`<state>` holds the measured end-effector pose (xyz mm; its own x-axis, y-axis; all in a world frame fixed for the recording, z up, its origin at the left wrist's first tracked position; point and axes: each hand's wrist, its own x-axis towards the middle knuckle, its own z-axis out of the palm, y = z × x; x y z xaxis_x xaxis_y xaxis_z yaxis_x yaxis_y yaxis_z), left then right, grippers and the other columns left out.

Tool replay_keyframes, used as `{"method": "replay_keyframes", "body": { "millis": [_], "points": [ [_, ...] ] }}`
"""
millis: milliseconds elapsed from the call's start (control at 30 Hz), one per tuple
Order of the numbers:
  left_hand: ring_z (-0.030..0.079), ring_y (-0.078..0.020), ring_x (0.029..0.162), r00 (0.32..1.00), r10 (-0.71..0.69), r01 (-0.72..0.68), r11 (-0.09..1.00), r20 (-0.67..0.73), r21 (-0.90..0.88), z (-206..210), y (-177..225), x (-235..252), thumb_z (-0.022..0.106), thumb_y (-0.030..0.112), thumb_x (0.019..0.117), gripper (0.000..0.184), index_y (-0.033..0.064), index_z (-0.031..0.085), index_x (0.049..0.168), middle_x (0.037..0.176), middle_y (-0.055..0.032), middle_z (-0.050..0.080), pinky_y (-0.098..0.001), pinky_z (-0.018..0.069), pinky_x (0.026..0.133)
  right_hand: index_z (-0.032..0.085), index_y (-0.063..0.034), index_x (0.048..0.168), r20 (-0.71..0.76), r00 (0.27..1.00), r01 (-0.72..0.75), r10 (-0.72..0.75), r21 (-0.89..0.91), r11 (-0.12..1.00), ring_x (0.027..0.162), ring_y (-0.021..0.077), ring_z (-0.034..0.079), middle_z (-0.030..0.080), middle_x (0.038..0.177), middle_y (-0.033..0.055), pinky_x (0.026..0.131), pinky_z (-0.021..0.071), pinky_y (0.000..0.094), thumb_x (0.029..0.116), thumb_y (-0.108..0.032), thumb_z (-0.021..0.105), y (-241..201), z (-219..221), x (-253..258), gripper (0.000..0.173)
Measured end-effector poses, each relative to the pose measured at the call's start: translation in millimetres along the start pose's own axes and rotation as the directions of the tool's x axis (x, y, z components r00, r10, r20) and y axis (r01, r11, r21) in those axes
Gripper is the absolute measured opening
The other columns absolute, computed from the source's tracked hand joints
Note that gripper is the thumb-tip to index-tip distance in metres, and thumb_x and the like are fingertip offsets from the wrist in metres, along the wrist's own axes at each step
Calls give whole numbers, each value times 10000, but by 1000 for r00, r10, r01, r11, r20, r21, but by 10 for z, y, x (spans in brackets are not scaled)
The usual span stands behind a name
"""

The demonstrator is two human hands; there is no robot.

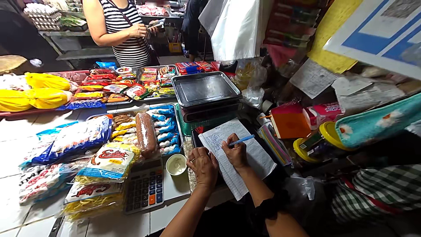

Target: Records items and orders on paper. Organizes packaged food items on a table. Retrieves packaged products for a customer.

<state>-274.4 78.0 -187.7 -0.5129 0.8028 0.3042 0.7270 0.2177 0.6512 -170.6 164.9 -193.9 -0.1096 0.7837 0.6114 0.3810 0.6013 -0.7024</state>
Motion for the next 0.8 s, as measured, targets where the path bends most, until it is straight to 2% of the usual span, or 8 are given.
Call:
{"method": "replay_keyframes", "body": {
  "millis": [300, 467, 633, 800],
  "points": [
    [544, -487, 1226, 1000, 8, -8, 1000, -15, -4, 1, -5, -11, 639, 177, 926, 199, 10, 643, 1033, 1149, -244, 626, -679, 371, 990, 580, 10, 770, 1, 1000, -17, 17, 3, 1000, 542, -11, 439, 500, 635, -4, 513, 357, 130, 801, -43, 675, -18, -4, -5, 113],
    [551, -490, 1212, 1000, 12, -12, 1000, -25, -9, 12, -18, -11, 637, 191, 918, 205, 15, 648, 1023, 1136, -239, 632, -691, 370, 986, 564, -18, 780, -38, 998, -43, 44, 27, 999, 527, -39, 430, 494, 633, -42, 505, 357, 113, 814, -47, 687, -14, -27, -6, 131],
    [558, -481, 1203, 1000, 11, -11, 1000, -23, -14, 19, -32, -13, 631, 187, 919, 199, 18, 648, 1023, 1127, -228, 635, -691, 369, 986, 568, -4, 769, -55, 998, -36, 33, -58, 998, 532, -14, 430, 490, 629, -17, 509, 352, 138, 798, -43, 675, -15, -3, -4, 117],
    [557, -475, 1213, 1000, 7, -7, 1000, -19, -12, 11, -26, 4, 623, 200, 928, 210, 17, 652, 1027, 1127, -227, 639, -689, 366, 993, 572, -7, 775, -59, 997, -54, 53, -20, 998, 529, -30, 438, 495, 629, -28, 507, 363, 123, 807, -41, 681, -14, -1, 18, 119]
  ]
}}
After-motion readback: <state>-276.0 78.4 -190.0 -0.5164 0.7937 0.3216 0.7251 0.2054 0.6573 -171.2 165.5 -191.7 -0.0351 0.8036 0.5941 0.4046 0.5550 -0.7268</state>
